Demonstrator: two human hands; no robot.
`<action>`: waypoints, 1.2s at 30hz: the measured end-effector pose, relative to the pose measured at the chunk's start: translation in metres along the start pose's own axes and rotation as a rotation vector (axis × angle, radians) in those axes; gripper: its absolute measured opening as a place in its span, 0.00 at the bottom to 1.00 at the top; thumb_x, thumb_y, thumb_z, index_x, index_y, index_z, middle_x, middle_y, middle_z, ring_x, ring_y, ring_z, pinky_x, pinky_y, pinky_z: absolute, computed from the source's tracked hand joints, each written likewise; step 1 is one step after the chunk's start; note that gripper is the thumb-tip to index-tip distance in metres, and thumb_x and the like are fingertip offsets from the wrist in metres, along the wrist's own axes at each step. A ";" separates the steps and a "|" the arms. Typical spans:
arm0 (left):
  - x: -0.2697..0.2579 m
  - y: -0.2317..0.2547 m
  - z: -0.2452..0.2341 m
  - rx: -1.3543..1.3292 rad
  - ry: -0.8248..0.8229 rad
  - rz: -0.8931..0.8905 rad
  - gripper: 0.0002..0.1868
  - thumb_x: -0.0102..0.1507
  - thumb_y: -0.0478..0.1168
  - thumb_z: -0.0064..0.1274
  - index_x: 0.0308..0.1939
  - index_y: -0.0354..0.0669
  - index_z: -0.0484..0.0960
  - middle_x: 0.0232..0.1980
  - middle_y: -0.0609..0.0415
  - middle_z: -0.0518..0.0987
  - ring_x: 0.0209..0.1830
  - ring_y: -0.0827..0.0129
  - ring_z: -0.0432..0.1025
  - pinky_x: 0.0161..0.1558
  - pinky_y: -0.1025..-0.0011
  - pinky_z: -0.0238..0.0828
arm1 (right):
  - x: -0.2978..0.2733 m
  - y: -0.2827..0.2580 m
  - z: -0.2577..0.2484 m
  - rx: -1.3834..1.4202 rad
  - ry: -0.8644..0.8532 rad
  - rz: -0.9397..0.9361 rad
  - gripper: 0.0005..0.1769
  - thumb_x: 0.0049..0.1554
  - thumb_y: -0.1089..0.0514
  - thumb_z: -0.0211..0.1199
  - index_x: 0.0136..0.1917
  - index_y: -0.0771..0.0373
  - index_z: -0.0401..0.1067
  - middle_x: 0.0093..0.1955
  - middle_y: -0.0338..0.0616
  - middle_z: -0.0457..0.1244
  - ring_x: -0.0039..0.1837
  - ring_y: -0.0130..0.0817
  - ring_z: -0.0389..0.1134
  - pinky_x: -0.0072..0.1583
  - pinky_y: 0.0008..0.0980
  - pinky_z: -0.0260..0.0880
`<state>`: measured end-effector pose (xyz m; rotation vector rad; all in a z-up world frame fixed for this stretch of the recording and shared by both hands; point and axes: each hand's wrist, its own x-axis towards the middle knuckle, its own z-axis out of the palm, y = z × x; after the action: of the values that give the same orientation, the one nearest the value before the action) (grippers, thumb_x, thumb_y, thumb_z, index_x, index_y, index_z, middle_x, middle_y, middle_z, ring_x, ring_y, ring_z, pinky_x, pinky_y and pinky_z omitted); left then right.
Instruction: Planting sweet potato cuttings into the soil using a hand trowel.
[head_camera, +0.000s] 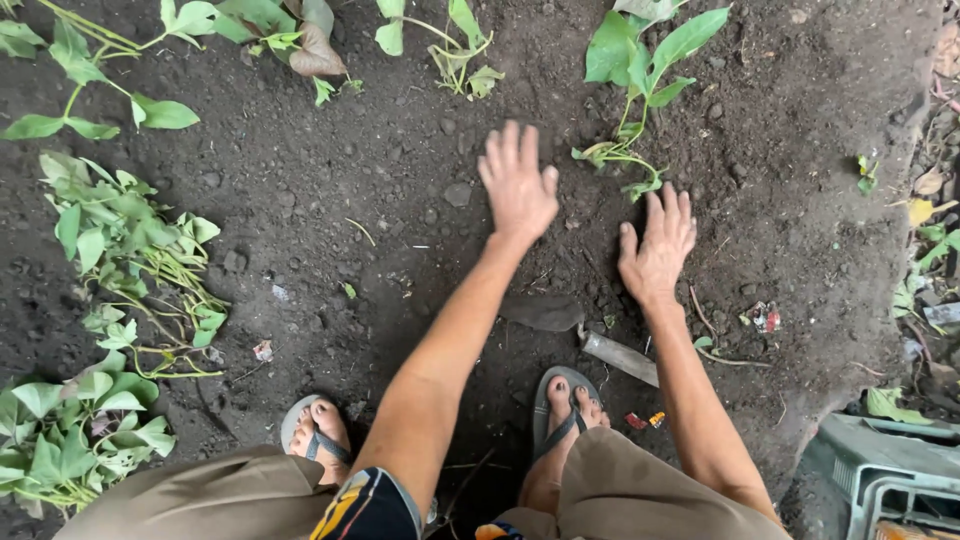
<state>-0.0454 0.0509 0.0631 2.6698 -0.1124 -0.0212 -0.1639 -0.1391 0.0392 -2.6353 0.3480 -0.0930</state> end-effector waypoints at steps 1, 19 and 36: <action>-0.009 0.011 0.004 -0.022 -0.032 0.064 0.36 0.63 0.44 0.61 0.73 0.40 0.66 0.78 0.37 0.57 0.79 0.38 0.49 0.72 0.36 0.52 | 0.000 0.005 0.009 0.017 0.018 -0.008 0.37 0.60 0.53 0.64 0.79 0.59 0.57 0.83 0.50 0.44 0.83 0.58 0.37 0.75 0.69 0.43; 0.006 -0.103 -0.073 0.290 -0.386 0.349 0.36 0.71 0.62 0.42 0.81 0.63 0.53 0.84 0.47 0.45 0.83 0.47 0.38 0.75 0.34 0.38 | -0.151 -0.001 -0.040 -0.241 -0.540 -0.064 0.41 0.51 0.32 0.62 0.75 0.37 0.61 0.61 0.39 0.57 0.62 0.50 0.60 0.56 0.58 0.69; -0.041 -0.310 -0.213 0.564 -0.358 0.195 0.21 0.55 0.39 0.60 0.53 0.53 0.81 0.53 0.48 0.71 0.48 0.51 0.73 0.42 0.50 0.75 | 0.006 -0.148 -0.089 0.803 -1.158 0.246 0.28 0.55 0.59 0.61 0.69 0.59 0.69 0.48 0.55 0.66 0.33 0.49 0.66 0.33 0.43 0.71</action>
<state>-0.0550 0.4258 0.1123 3.1700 -0.5681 -0.4704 -0.1359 -0.0547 0.1870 -1.4853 0.1514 1.0763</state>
